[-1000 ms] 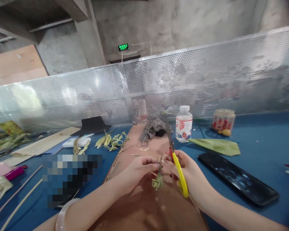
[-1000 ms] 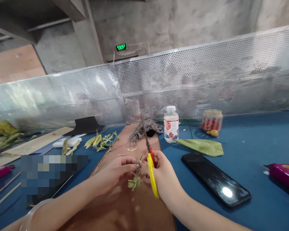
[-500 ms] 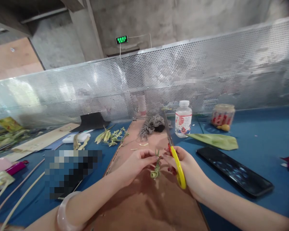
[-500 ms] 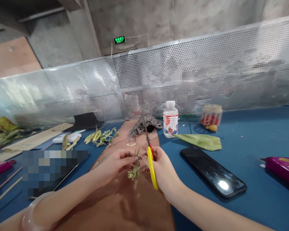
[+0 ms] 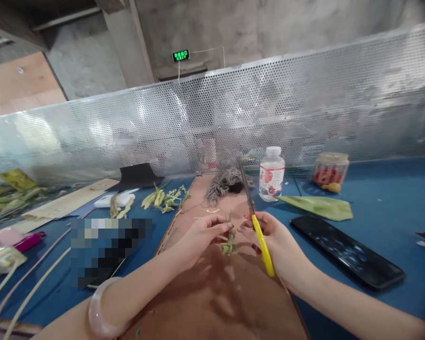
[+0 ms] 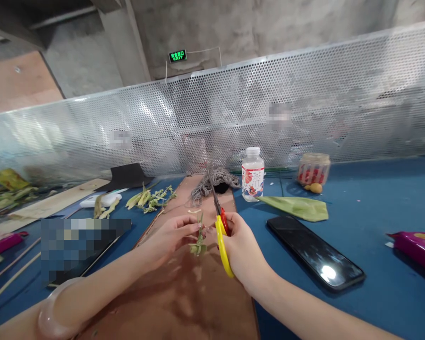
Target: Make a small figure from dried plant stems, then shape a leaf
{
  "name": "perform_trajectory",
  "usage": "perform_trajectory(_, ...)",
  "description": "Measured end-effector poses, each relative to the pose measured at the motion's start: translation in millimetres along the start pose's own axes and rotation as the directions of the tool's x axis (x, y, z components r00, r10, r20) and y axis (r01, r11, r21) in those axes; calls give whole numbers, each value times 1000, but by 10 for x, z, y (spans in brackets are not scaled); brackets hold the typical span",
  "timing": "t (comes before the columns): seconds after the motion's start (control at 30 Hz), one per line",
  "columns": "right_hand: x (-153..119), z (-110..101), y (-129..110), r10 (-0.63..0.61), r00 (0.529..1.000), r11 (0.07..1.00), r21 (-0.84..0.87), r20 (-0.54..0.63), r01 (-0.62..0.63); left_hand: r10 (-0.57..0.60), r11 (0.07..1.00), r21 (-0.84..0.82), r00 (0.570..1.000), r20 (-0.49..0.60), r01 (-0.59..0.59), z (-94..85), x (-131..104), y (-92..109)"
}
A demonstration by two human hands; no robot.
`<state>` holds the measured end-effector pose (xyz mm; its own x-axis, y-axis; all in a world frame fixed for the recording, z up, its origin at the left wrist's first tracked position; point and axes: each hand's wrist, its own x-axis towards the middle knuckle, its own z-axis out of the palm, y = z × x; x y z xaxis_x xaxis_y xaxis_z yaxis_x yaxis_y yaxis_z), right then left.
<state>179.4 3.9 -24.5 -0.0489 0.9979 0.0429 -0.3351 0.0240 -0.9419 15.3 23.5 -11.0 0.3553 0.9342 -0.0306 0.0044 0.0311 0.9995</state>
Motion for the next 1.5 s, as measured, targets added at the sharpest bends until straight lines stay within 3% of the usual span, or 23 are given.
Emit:
perform_trajectory(0.13,41,-25,42,-29,999,998,-54,25,31,2,1000,9,1000,5,-2,-9,12,-2)
perform_trajectory(0.27,181,-102,110,-199,979,960,-194,32,202,26,999,33,1000,9,-26,-35,32,-25)
perform_trajectory(0.33,275,-165,122,-320,947,890,-333,28,311,75,997,16,997,32,-75,-68,62,-43)
perform_trajectory(0.4,363,-239,110,-425,904,722,-586,44,368,96,995,-20,995,21,-95,-115,109,-54)
perform_trajectory(0.5,455,-355,68,-465,885,635,-703,-16,320,157,983,-86,983,-92,-165,-206,199,-49)
perform_trajectory(0.7,533,-550,84,-520,852,423,-885,-63,193,166,957,-196,959,-231,-212,-431,294,-18)
perform_trajectory(1.03,749,-826,169,-495,869,86,-996,-10,37,211,892,-339,938,-277,-300,-482,177,3)
perform_trajectory(1.3,871,-864,157,-399,917,11,-1000,-11,-7,224,853,-389,917,-329,-348,-540,156,106)
perform_trajectory(1.5,828,-855,42,-341,940,79,-996,8,38,215,825,-434,912,-349,-361,-544,174,127)
